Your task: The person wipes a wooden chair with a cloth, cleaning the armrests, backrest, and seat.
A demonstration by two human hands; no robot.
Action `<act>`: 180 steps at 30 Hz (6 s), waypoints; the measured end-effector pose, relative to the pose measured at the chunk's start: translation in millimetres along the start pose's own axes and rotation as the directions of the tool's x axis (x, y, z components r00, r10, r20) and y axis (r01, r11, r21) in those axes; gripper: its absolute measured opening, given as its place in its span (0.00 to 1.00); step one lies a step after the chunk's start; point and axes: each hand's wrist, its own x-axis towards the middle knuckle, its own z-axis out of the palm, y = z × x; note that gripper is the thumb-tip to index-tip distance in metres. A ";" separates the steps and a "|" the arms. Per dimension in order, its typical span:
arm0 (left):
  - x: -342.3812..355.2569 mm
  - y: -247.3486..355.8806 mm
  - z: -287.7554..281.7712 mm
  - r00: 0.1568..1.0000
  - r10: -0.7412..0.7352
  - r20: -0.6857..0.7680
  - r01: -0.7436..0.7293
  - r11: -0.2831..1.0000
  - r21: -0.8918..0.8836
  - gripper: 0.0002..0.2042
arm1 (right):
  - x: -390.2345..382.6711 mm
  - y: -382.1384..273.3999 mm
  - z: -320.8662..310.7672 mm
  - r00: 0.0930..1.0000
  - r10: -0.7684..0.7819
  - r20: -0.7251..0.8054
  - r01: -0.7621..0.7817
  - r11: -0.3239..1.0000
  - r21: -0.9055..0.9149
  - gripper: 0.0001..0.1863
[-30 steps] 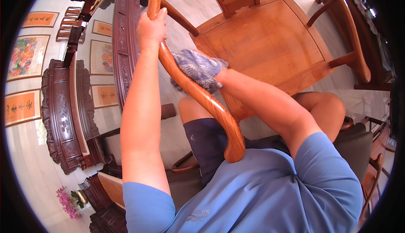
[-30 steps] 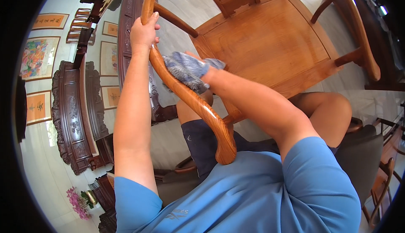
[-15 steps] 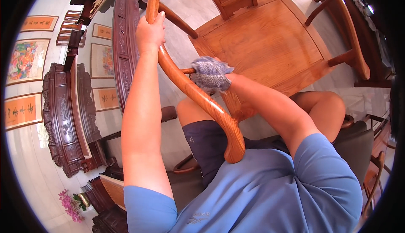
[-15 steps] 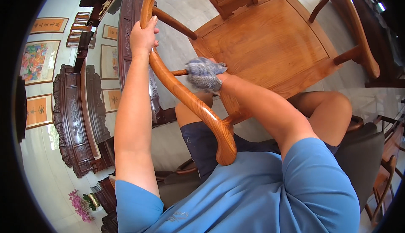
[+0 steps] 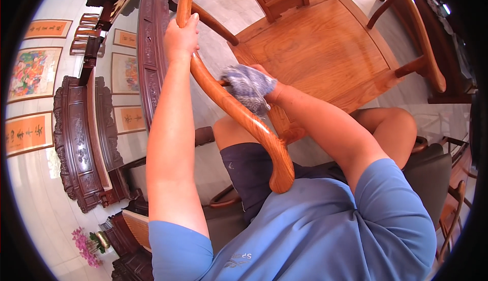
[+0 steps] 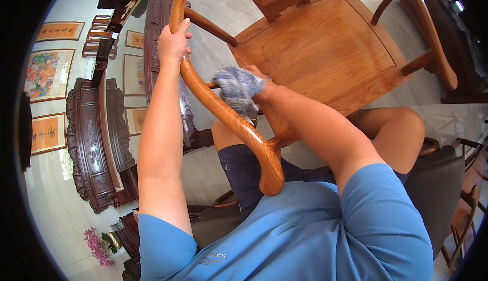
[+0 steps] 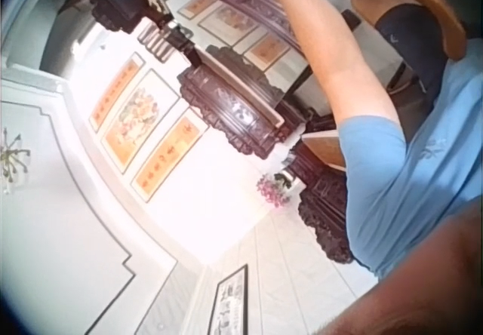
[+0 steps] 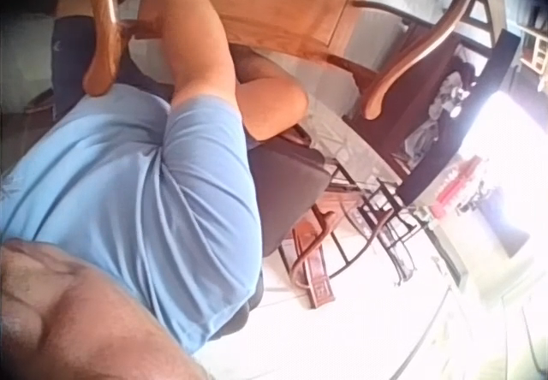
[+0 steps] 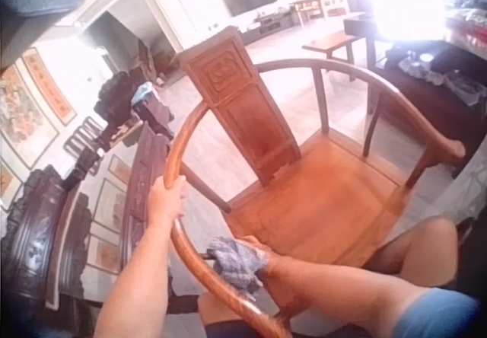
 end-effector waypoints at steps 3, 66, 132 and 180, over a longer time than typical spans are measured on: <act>6.4 1.1 1.9 1.000 0.010 0.004 -0.010 1.000 -0.020 0.22 | 11.3 -12.5 -12.6 0.953 0.176 0.247 -0.044 0.886 -0.461 0.16; 5.0 -7.8 1.1 0.999 0.039 -0.012 -0.040 0.995 -0.091 0.22 | 1.4 -21.5 -12.3 0.987 -0.051 -0.155 -0.030 0.877 -0.479 0.09; 3.0 -16.7 0.5 0.972 0.218 -0.084 -0.233 0.921 -0.312 0.51 | 246.4 -50.1 -13.7 0.970 -0.214 -0.114 0.222 0.973 0.059 0.14; 8.4 -23.5 3.3 0.951 0.255 -0.177 -0.283 0.946 -0.158 0.55 | 238.2 -55.8 -11.2 0.913 -0.321 -0.254 0.183 0.874 -0.450 0.19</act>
